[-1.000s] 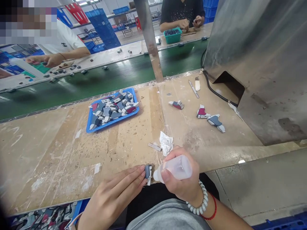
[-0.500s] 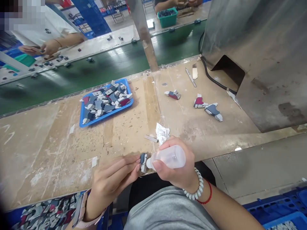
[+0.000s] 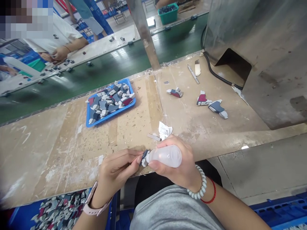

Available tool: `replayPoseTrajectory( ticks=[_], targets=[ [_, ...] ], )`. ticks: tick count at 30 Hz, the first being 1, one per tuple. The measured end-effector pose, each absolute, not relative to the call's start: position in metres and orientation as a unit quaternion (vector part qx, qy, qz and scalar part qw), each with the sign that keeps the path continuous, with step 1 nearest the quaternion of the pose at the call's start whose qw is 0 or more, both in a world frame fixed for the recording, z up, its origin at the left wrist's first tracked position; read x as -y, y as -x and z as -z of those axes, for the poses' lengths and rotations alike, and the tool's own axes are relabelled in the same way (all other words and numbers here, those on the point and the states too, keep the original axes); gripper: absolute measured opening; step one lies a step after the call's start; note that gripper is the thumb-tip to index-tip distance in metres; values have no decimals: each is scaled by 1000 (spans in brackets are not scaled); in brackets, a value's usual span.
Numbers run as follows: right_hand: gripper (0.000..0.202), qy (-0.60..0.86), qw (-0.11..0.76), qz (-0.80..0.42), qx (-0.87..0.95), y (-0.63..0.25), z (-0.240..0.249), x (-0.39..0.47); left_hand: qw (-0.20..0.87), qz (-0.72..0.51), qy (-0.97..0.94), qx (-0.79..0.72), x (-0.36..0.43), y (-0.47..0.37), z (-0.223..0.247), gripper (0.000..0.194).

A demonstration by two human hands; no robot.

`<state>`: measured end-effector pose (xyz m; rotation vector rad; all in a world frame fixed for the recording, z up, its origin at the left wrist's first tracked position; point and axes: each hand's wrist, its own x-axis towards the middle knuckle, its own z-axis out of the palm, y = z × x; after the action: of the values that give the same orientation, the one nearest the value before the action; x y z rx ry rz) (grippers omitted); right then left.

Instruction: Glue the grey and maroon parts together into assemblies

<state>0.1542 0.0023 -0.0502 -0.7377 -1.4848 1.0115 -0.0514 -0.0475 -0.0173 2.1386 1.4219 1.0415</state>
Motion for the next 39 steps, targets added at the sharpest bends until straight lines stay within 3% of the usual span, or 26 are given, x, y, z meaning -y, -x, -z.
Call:
replayPoseTrajectory(
  ticks=[13,25,30,34,39],
  targets=[
    [33,265,621,-331,659,-150,52,2,235,-366,-730,-527,48,53,16,14],
    [34,265,627,-331,653,-150,58,6,228,-364,-730,-531,48,53,16,17],
    [40,281,695,-491,445,-156,54,7,195,-366,-745,-522,56,51,18,15],
    [43,362,613,-587,385,-179,53,-1,138,-352,-761,-526,71,51,28,10],
    [33,453,602,-480,450,-205,54,-11,37,-314,-780,-540,87,50,43,25]
  ],
)
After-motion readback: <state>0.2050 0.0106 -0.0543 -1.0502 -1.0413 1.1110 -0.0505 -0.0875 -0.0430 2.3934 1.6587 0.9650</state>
